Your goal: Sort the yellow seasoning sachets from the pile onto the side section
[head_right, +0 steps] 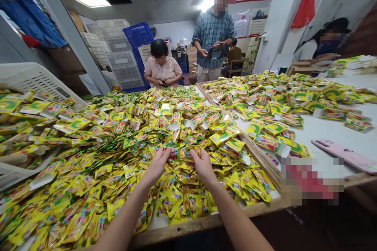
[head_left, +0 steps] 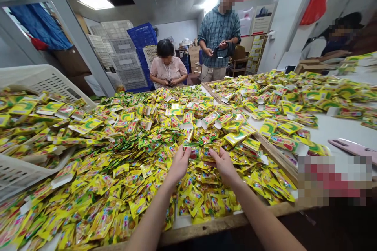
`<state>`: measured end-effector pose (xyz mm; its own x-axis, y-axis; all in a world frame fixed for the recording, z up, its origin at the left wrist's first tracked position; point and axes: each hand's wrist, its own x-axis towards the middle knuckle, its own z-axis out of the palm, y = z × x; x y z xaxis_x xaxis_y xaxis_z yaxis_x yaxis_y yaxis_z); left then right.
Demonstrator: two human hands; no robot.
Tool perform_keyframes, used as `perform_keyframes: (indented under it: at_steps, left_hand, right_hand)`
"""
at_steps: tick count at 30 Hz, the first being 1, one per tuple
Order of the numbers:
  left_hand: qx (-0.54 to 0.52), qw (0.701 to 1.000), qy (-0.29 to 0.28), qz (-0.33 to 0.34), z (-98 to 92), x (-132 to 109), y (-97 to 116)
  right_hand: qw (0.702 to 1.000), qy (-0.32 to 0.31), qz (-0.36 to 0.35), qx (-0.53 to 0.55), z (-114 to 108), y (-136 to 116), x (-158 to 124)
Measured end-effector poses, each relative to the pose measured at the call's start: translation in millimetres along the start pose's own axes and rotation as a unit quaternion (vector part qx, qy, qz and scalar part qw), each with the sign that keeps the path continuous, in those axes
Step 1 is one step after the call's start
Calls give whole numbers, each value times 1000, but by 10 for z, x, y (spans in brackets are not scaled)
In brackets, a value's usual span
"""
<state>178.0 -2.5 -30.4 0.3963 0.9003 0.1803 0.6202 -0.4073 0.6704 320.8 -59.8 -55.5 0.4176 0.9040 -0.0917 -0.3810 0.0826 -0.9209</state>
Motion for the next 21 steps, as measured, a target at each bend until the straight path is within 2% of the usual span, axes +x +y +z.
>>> perform_keyframes:
  at_steps: [4,6,8,12,15,17,21]
  left_hand:
    - [-68,996,34,-44,294,-198,70]
    - [-75,996,37,-43,382,-206,102]
    - [-65,997,21,-21,396,-122,123]
    - [2,999,-26,22,284,331,102]
    - [86,996,-25,13,206,769,43]
    - [136,990,-27,0,191,1004,9]
    - [199,978,-59,-22,214,1258,-24]
  right_hand:
    - [998,-62,29,7,125,1,-139]
    - [997,-72,22,3,145,-7,-168]
    - [998,-55,-1,-3,115,-22,-146]
    - [997,54,-58,7,-49,-49,6]
    - [986,135,-92,3,-147,-46,96]
    - [983,149,-103,-7,-154,-36,107]
    - [988,107,-108,-17,-77,-25,68]
